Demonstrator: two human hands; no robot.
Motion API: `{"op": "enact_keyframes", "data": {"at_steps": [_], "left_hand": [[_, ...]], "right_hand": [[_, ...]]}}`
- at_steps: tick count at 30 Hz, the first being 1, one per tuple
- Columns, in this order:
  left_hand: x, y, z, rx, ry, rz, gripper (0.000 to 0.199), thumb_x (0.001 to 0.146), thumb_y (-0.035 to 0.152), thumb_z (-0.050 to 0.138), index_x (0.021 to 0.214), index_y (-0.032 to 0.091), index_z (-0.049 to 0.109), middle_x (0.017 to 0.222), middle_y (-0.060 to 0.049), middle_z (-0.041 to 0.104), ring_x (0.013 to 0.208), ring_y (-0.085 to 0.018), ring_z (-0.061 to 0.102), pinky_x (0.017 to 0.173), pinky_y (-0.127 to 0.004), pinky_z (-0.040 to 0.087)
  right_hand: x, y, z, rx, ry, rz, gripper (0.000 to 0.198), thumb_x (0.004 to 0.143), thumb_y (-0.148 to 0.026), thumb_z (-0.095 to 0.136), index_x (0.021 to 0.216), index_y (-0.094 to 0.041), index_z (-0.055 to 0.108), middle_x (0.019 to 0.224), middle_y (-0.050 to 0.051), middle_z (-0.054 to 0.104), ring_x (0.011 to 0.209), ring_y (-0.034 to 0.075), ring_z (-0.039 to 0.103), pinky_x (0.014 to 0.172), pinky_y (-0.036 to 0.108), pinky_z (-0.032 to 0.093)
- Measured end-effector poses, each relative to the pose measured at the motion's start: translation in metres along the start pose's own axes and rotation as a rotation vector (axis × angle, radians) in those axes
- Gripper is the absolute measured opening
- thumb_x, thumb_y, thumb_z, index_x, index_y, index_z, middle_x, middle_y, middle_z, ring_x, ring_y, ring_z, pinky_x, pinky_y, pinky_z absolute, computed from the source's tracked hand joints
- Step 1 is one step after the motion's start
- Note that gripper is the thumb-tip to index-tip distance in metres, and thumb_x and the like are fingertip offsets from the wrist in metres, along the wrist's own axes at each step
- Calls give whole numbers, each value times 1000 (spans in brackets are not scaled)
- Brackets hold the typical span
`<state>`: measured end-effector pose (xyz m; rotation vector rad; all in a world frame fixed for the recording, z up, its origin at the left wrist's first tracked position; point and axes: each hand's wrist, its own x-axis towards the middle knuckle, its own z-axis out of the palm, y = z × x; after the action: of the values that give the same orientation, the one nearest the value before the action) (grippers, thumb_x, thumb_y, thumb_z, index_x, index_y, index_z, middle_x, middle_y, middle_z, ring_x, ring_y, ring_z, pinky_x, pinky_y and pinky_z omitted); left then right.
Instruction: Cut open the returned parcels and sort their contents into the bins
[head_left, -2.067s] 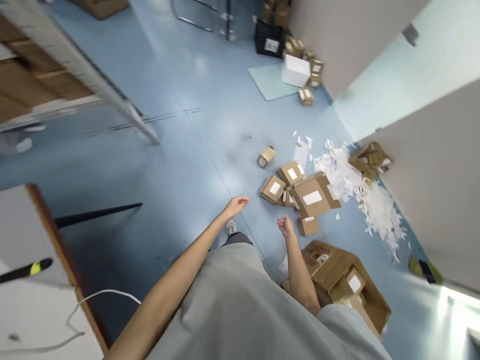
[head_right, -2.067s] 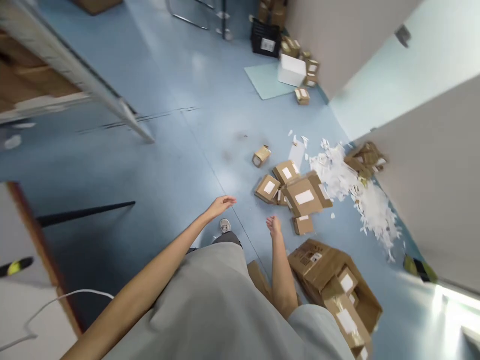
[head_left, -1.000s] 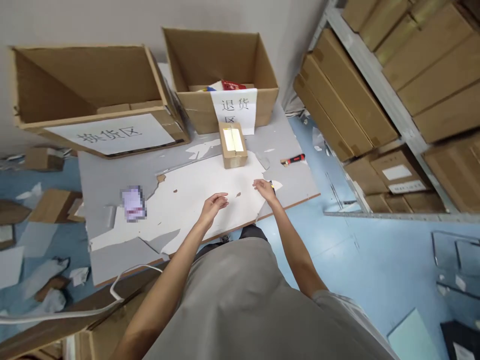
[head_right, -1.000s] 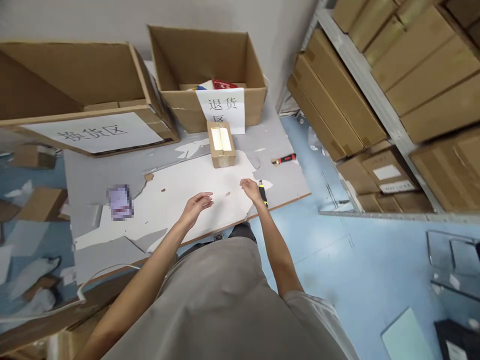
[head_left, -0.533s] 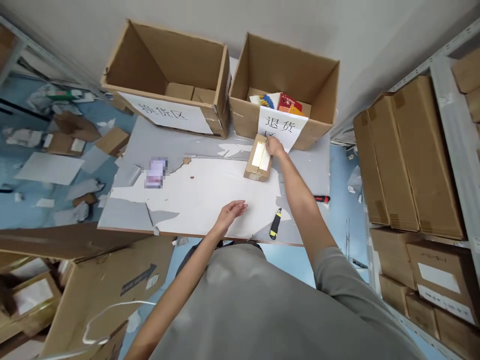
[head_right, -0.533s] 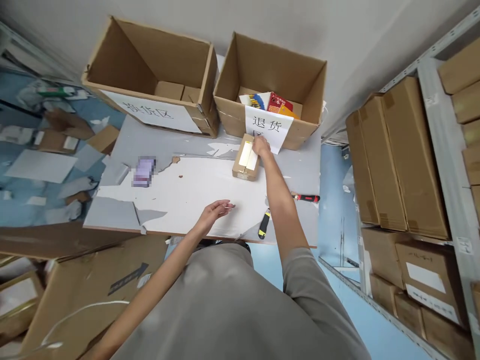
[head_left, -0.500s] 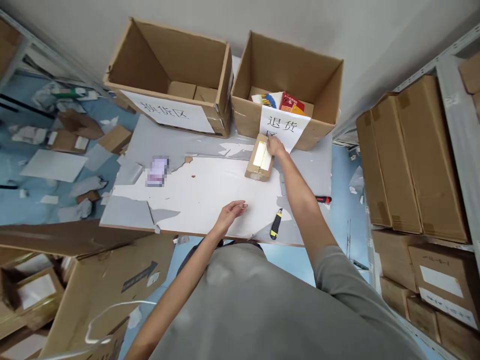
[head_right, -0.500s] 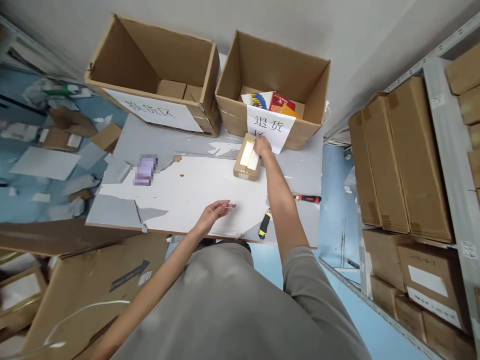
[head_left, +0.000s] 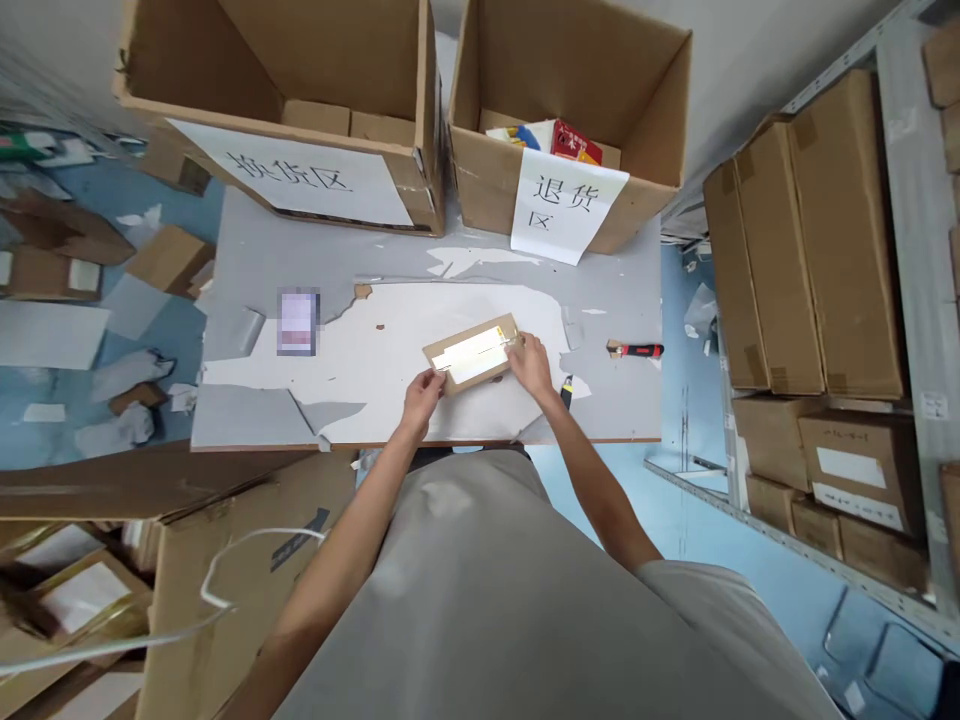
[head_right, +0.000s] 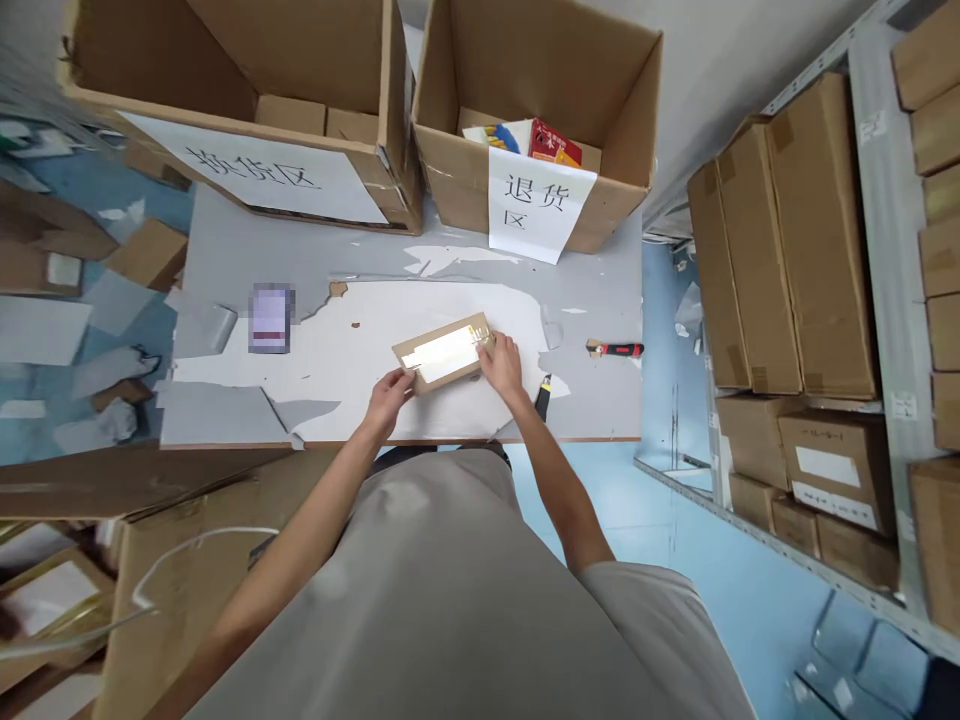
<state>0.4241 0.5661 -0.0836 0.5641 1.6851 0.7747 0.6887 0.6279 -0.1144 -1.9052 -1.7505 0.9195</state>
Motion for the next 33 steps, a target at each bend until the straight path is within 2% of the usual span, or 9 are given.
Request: {"op": "enact_keyframes", "data": {"at_steps": [3,6,9,12,17,19,22,27,33], "left_hand": [[5,-3,-42,80,39,49,50,89,48,80,127,16,78,134,-16,84,126,-32,76,114,-44,62],[9,-8,-85,173,58,102,47,89,46,76,125,16,81,126,-13,86,120,-31,77,110,-40,61],[17,-14,-119,304,16,187,48,92,46,75,128,15,84,126,-13,88,114,-31,80,108,-40,62],[25,-16,-139,360,-41,243,50,93,46,79,133,16,85,130,-14,88,116,-33,82,111,-43,63],[27,-18,-154,271,-122,287,58,85,27,90,141,14,78,142,-17,85,124,-33,85,114,-45,66],[27,-21,-156,315,-126,283,61,83,20,91,142,16,76,142,-16,85,121,-32,86,113,-46,67],[28,-26,-157,443,-125,249,53,84,17,91,134,20,75,133,-14,88,119,-34,87,113,-49,67],[31,-33,-159,466,-158,234,49,85,19,90,131,20,74,129,-13,89,117,-33,88,111,-47,67],[24,-15,-156,465,-153,342,45,95,37,85,136,20,83,133,-12,89,116,-32,87,110,-42,66]], "right_hand": [[-75,-18,45,123,44,56,53,111,-42,66,155,-15,64,147,24,75,142,39,69,125,56,59],[-124,-43,81,215,56,127,61,110,-48,67,160,-15,61,152,25,73,143,39,70,120,55,64],[-146,-64,99,264,54,182,66,110,-55,68,162,-16,59,155,25,72,139,38,74,120,56,65],[-151,-77,102,303,80,246,63,107,-59,71,156,-20,62,155,23,74,129,35,79,117,56,67],[-158,-85,101,395,200,275,50,101,-64,78,129,-25,63,143,17,81,134,31,80,125,54,63],[-161,-85,104,395,212,292,45,99,-62,80,120,-27,61,138,14,83,133,30,80,126,54,63],[-164,-85,110,372,192,350,38,96,-54,81,113,-28,58,130,13,83,129,29,81,121,54,66],[-162,-87,113,345,188,382,32,97,-48,79,111,-29,57,127,11,84,126,27,81,115,51,69],[-154,-90,87,321,223,281,35,105,-52,67,127,-25,67,136,15,84,123,28,81,110,47,68]]}}
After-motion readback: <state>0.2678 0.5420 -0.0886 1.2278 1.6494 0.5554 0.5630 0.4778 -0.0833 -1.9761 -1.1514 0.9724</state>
